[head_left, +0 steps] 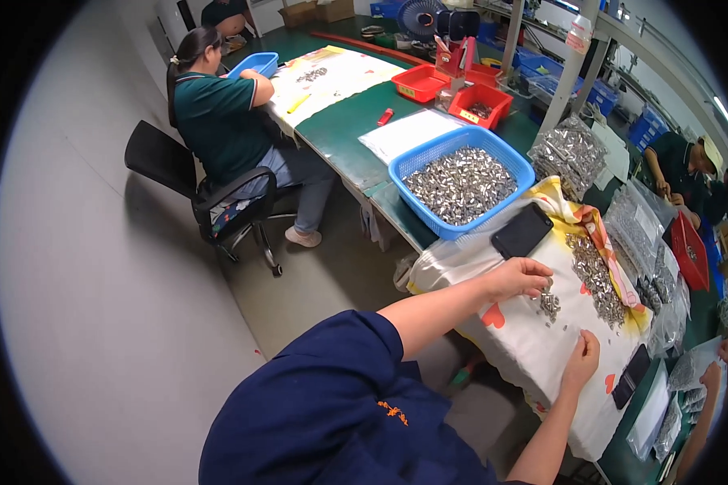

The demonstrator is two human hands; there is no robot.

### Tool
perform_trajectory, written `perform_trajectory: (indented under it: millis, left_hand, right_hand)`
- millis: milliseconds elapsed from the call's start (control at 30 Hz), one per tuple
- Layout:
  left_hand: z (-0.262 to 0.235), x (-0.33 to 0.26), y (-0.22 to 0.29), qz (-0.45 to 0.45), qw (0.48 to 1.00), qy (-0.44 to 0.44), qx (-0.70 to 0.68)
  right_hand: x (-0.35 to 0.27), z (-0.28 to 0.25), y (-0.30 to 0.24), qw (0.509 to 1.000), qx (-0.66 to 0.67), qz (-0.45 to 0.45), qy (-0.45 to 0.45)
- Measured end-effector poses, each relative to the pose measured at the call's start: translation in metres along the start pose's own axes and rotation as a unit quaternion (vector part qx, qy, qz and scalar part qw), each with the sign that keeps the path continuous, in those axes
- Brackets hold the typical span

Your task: Manually assembling small metal hardware components at a factory workstation.

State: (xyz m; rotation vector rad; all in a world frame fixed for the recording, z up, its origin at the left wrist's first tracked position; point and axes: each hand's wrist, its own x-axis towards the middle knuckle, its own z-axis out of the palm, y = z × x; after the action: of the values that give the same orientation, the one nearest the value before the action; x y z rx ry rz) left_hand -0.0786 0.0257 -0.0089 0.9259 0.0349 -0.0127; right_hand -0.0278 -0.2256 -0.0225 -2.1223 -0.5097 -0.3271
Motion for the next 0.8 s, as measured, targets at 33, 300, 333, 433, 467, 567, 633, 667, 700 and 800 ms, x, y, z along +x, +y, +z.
perform_trajectory:
  millis: [33,300,333,433,467,567,633,667,700,800]
  left_hand:
    - [0.001,-0.001,0.0,-0.007,1.0,0.005,-0.006]
    - [0.003,-0.003,-0.001,-0.013,1.0,0.002,-0.001]
    - [0.003,-0.003,-0.001,-0.01,1.0,0.0,0.001]
    - [-0.001,-0.003,0.003,-0.001,1.0,-0.003,0.017]
    - [-0.002,-0.005,0.001,0.0,1.0,-0.006,0.012]
    - [0.001,-0.001,0.0,-0.004,1.0,-0.018,0.004]
    - [0.0,0.001,-0.004,0.003,1.0,-0.019,0.012]
    - [-0.001,0.002,-0.005,0.01,0.999,-0.023,0.021]
    - [-0.002,0.002,-0.006,0.008,0.999,-0.025,0.019]
    - [-0.005,0.004,-0.007,0.01,0.999,-0.039,0.021]
  right_hand:
    - [-0.001,0.0,0.002,1.0,0.006,0.006,-0.001]
    - [-0.002,-0.003,0.007,1.0,0.005,0.003,-0.005]
    - [-0.003,-0.003,0.004,1.0,0.003,0.0,-0.006]
    - [0.0,0.0,-0.006,1.0,-0.001,-0.005,-0.011]
    - [-0.002,0.001,-0.005,1.0,-0.003,-0.005,-0.015]
    - [-0.001,-0.002,0.003,1.0,-0.022,-0.004,-0.003]
    - [-0.001,-0.004,0.005,0.999,-0.032,-0.002,-0.009]
    - [-0.001,-0.003,0.004,0.999,-0.034,-0.002,-0.01]
    - [-0.001,0.0,0.002,0.999,-0.034,-0.001,-0.005]
    - [0.001,0.001,-0.002,0.999,-0.038,0.004,-0.002]
